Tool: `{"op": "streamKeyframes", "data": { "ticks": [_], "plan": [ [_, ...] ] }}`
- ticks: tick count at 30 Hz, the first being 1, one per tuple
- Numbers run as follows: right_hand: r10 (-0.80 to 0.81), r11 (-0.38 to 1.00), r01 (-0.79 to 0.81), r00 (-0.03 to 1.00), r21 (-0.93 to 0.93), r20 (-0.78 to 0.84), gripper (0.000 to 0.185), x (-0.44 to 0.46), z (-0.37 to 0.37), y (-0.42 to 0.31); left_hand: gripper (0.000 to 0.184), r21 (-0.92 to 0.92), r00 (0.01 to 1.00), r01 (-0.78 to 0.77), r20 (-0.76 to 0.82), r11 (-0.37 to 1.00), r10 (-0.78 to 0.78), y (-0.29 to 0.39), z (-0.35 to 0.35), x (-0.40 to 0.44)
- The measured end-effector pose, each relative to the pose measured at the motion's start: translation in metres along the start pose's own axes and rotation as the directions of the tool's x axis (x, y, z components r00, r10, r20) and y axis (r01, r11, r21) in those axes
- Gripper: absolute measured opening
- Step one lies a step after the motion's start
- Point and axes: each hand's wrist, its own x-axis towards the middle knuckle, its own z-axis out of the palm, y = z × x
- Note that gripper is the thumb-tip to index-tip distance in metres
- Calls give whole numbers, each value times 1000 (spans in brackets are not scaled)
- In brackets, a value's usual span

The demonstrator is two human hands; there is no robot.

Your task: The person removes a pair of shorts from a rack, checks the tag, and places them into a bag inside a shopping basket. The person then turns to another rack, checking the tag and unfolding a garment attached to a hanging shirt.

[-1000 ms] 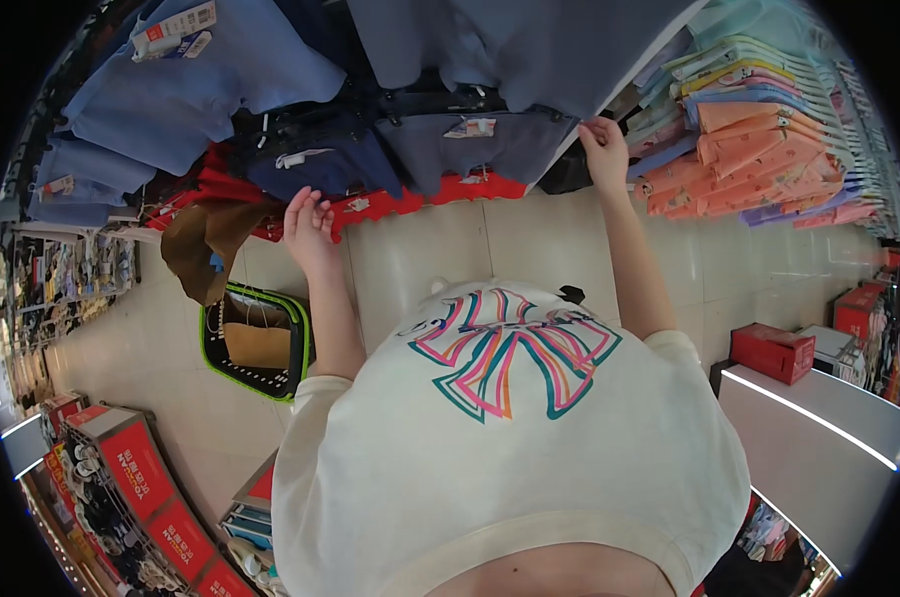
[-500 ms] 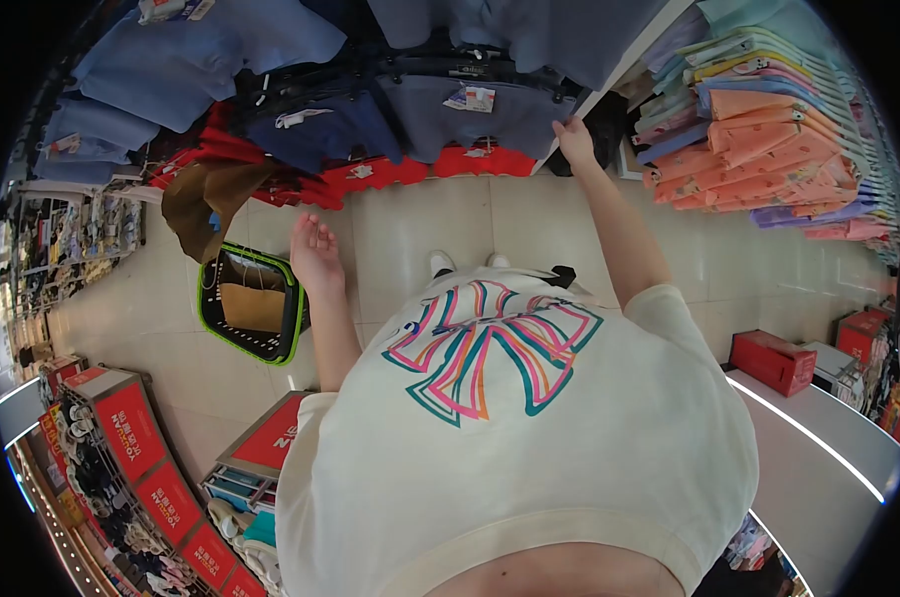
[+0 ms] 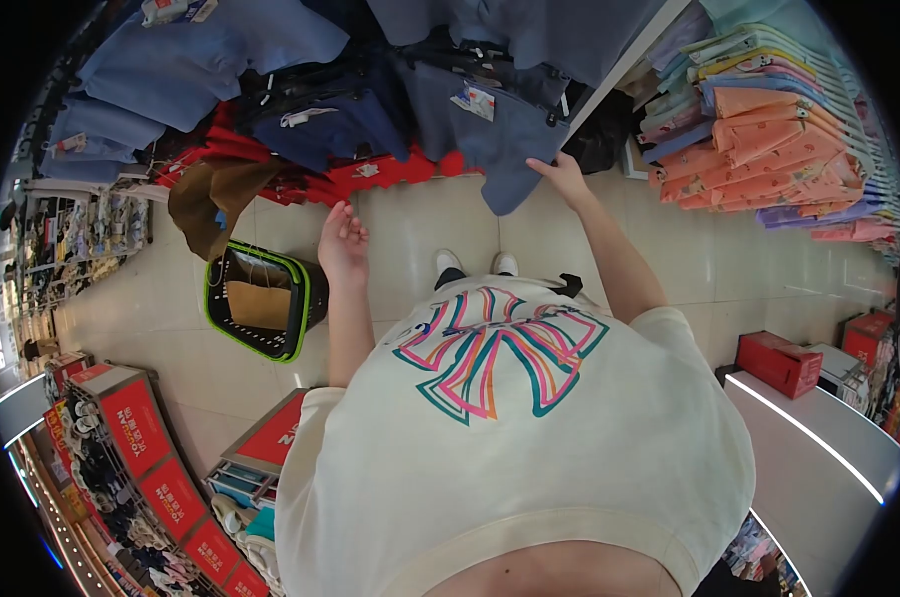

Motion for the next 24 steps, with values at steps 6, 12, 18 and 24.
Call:
{"op": "streamKeyframes", "data": {
  "ticks": [6, 12, 18, 24],
  "plan": [
    [60, 942, -23, 993, 335, -100, 54, 3, 24, 1, 31, 13, 999, 41, 21, 999, -41, -4, -4, -3],
    [39, 974, -9, 991, 228, -126, 59, -5, 23, 0, 33, 49, 998, 59, -24, 997, -58, -3, -12, -3],
    [140, 981, -137, 990, -136, 13, 58, -6, 11, 26, 31, 51, 997, 76, 0, 996, -77, -1, -9, 4],
    [202, 964, -215, 975, 158, 92, 60, -31, 7, 27, 31, 55, 990, 135, 39, 989, -137, -6, -1, 14]
  ]
}}
